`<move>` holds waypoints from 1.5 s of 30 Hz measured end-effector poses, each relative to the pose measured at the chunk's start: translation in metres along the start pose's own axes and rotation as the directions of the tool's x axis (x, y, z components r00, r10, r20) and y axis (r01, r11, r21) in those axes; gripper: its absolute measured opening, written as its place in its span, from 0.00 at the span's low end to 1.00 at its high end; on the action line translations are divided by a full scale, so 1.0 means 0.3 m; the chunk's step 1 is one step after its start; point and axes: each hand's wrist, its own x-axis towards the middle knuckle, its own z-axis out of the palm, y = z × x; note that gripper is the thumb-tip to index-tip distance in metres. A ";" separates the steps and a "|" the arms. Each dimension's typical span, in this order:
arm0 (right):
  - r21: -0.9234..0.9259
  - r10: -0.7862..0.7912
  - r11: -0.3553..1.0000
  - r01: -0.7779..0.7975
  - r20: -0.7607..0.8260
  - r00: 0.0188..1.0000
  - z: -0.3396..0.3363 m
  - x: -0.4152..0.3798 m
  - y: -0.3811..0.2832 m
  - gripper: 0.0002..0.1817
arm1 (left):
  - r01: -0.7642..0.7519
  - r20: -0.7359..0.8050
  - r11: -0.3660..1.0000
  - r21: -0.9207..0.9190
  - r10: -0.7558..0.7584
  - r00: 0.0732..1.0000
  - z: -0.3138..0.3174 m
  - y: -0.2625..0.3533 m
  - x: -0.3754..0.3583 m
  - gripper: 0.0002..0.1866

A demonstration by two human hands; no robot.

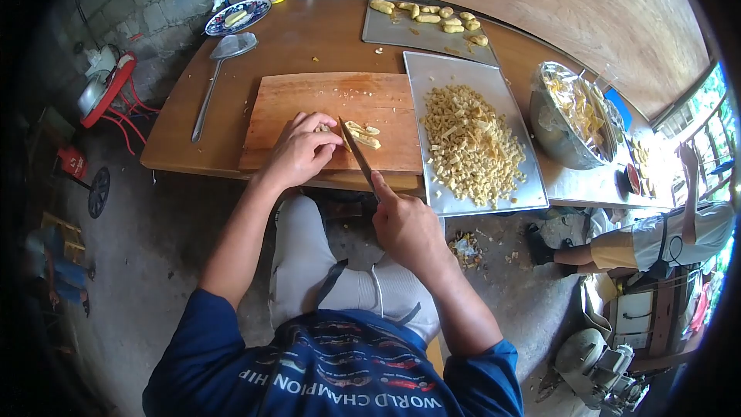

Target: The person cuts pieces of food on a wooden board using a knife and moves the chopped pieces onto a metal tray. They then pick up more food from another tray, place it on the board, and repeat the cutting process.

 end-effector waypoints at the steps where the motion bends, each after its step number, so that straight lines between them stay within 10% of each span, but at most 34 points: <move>1: -0.001 0.001 1.000 -0.001 0.002 1.000 0.000 0.002 -0.001 0.33 | -0.003 -0.006 1.000 0.000 0.003 1.000 0.002 -0.001 -0.001 0.09; 16: 0.003 -0.082 0.997 0.082 -0.010 0.997 0.081 0.097 0.045 0.32 | -0.008 0.005 1.000 -0.007 0.008 1.000 -0.010 -0.003 0.002 0.09; 22: -0.263 -0.123 0.960 0.101 -0.068 0.990 0.182 0.171 0.029 0.32 | 0.022 -0.064 1.000 -0.013 -0.023 0.998 -0.001 -0.001 -0.019 0.06; 26: -0.143 -0.179 0.976 0.162 -0.116 0.977 0.184 0.165 0.032 0.32 | 0.150 -0.142 0.971 -0.185 -0.178 0.974 0.002 -0.030 -0.052 0.06; 35: 0.072 -0.024 0.997 0.030 -0.088 0.996 -0.013 0.055 0.040 0.30 | 0.281 -0.247 0.955 0.091 -0.252 0.936 -0.001 -0.097 -0.089 0.19; 45: 0.183 0.084 0.978 -0.103 0.108 0.991 -0.129 -0.105 0.044 0.29 | 0.542 0.019 0.830 0.131 -0.549 0.836 -0.024 0.056 0.063 0.25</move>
